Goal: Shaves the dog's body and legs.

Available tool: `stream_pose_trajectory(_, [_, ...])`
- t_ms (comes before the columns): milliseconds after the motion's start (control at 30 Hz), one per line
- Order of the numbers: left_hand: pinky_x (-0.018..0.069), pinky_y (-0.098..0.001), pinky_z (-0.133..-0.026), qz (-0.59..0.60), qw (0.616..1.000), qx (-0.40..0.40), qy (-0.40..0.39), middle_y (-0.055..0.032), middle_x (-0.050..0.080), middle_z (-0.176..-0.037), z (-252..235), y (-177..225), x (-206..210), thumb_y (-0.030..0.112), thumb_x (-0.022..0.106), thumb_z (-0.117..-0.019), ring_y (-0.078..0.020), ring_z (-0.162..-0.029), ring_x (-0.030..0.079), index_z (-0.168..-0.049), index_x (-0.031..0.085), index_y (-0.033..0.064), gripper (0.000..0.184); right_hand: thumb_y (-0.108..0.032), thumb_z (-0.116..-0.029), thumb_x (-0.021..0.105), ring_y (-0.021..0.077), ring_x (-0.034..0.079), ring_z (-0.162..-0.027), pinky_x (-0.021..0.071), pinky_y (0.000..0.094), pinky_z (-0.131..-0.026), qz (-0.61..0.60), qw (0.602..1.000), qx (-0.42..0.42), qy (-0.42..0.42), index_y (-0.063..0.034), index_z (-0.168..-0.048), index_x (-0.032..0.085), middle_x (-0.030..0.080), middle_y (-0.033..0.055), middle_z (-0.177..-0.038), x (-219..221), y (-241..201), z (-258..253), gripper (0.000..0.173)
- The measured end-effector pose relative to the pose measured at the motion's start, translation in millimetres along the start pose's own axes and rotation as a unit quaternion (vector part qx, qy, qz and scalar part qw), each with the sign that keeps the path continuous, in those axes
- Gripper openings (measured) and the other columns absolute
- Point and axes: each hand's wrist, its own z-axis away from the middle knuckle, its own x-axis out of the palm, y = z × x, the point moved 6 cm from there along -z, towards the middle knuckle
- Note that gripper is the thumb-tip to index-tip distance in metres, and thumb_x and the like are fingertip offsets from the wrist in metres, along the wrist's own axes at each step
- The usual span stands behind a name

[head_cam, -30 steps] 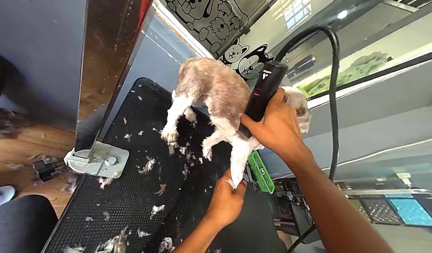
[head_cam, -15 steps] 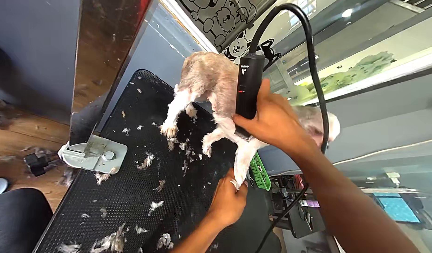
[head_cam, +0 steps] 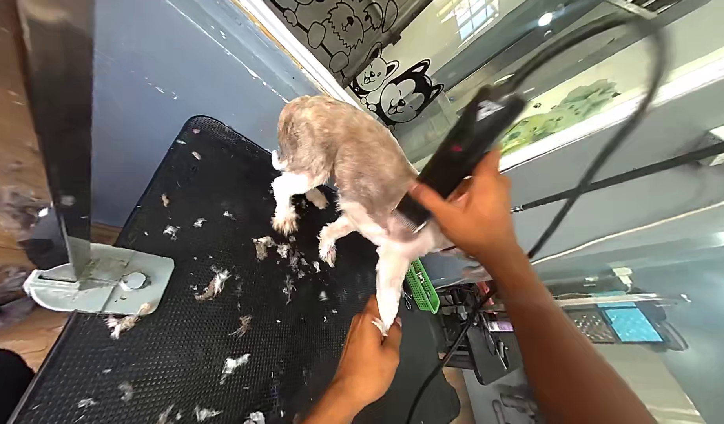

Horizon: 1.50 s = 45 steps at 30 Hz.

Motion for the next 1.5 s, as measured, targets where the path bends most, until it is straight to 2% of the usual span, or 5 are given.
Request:
stream_pose_trajectory(133, [0.0569,-0.0388,-0.085,-0.026,1.000,-0.011,-0.001,-0.0075,0.069,-0.098,3,-5,2,0.026,0.054,-0.1002,-0.0166,-0.092,0.068,-0.132,0.056,0.0031,0.039,-0.061,-0.0817,0.073,0.0323,0.068,-0.084,0.0535,0.0566,-0.072,0.103,0.991,-0.045,0.071,0.0015,-0.146,0.035,0.067,0.0169,-0.095,-21,1,-12,0.097])
stream_pose_trajectory(600, [0.0570,-0.0396,-0.083,-0.026,1.000,-0.001,0.009,-0.0076,0.068,-0.098,3,2,-7,0.027,0.053,-0.1010,-0.0173,-0.089,0.068,-0.132,0.056,0.0031,0.040,-0.062,-0.0809,0.065,0.0348,0.065,-0.066,0.0488,0.0534,-0.054,0.199,0.969,-0.127,-0.072,0.0030,-0.130,0.048,0.061,0.0122,-0.074,20,-40,-3,0.083])
stream_pose_trajectory(1000, [0.0564,-0.0394,-0.082,-0.021,1.000,0.010,0.010,-0.0071,0.067,-0.095,2,12,-10,0.026,0.052,-0.1008,-0.0171,-0.089,0.067,-0.127,0.058,0.0037,0.035,-0.062,-0.0757,0.073,0.0215,0.068,-0.076,0.0554,0.0467,-0.065,0.098,0.982,-0.064,-0.146,-0.0042,-0.132,0.046,0.064,0.0045,-0.082,51,-39,-1,0.085])
stream_pose_trajectory(1300, [0.0561,-0.0376,-0.086,-0.027,0.999,0.022,0.013,-0.0073,0.068,-0.098,-1,13,-10,0.025,0.052,-0.1006,-0.0157,-0.092,0.067,-0.125,0.060,0.0024,0.034,-0.059,-0.0794,0.073,0.0195,0.067,-0.070,0.0551,0.0439,-0.061,0.143,0.928,-0.165,-0.300,-0.0096,-0.129,0.052,0.063,-0.0001,-0.074,67,-65,20,0.073])
stream_pose_trajectory(1500, [0.0563,-0.0386,-0.081,-0.038,0.999,0.006,0.015,-0.0050,0.067,-0.093,1,14,-11,0.027,0.053,-0.1007,-0.0156,-0.087,0.067,-0.122,0.060,0.0055,0.031,-0.054,-0.0792,0.070,0.0335,0.067,-0.075,0.0514,0.0532,-0.062,0.206,0.939,-0.182,-0.208,-0.0037,-0.128,0.052,0.063,0.0095,-0.077,60,-74,0,0.072])
